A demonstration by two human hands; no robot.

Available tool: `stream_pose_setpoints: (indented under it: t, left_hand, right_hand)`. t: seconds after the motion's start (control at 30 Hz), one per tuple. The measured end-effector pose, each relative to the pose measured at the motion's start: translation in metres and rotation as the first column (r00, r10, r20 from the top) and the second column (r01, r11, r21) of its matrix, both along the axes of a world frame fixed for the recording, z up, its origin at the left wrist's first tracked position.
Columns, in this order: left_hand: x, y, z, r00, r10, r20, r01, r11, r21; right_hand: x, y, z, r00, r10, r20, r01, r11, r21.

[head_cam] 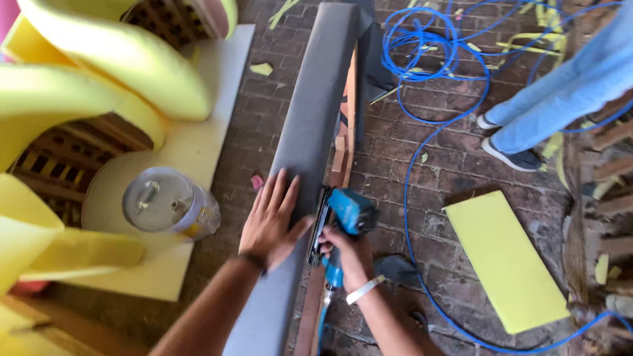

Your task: The person uses a pneumatic staple gun to attach grey fabric to a wooden furniture frame with yellow foam padding. They stretch the fabric and drive staples along the edges and corners of the frame.

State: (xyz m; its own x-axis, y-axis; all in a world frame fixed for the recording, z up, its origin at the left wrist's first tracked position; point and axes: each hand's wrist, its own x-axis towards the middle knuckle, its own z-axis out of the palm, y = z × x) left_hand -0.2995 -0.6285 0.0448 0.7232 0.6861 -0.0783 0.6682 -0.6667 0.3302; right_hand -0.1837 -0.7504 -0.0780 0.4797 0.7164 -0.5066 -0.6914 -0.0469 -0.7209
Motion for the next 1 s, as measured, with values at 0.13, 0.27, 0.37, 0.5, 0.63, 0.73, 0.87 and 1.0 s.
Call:
stream_pose_setpoints:
  t: [0.13,0.27,0.37,0.5,0.63,0.73,0.87,1.0]
  left_hand:
    - [-0.069,-0.029,-0.024,0.871,0.176,0.458,0.068,0.881,-0.468]
    - [-0.072,-0.046,-0.028,0.939,0.314,0.141,-0.195,0.823,-0.533]
    - [-0.055,-0.067,-0.021,0.984,0.166,-0.065,-0.168,0.985,-0.031]
    - [-0.037,-0.082,-0.015,0.999,0.032,-0.029,-0.025,0.977,0.213]
    - [-0.030,-0.083,-0.017,0.994,-0.110,-0.012,0.107,0.937,0.333]
    - [-0.023,-0.087,-0.020,0.997,-0.065,-0.037,0.073,0.958,0.279]
    - [-0.009,-0.093,-0.023,0.998,0.012,-0.066,0.008,0.956,0.295]
    - [-0.006,-0.093,-0.022,0.998,0.021,-0.059,-0.001,0.949,0.316]
  right_hand:
    - [-0.043,-0.015,0.024,0.987,-0.069,0.143,0.070,0.998,-0.004]
    - [-0.049,-0.025,0.028,0.984,-0.151,0.091,0.139,0.982,0.127]
    - [-0.039,-0.032,0.018,0.987,-0.137,0.086,0.119,0.975,0.186]
    - [-0.026,-0.038,0.004,0.998,-0.056,0.038,0.048,0.982,0.185]
    - [-0.025,-0.041,0.005,0.991,-0.115,0.068,0.098,0.972,0.214]
    - [-0.030,-0.041,0.014,0.983,-0.100,0.155,0.078,0.987,0.141]
    - [-0.032,-0.035,0.020,0.970,-0.118,0.211,0.113,0.993,0.036]
    - [-0.030,-0.028,0.013,0.981,-0.105,0.164,0.106,0.994,0.004]
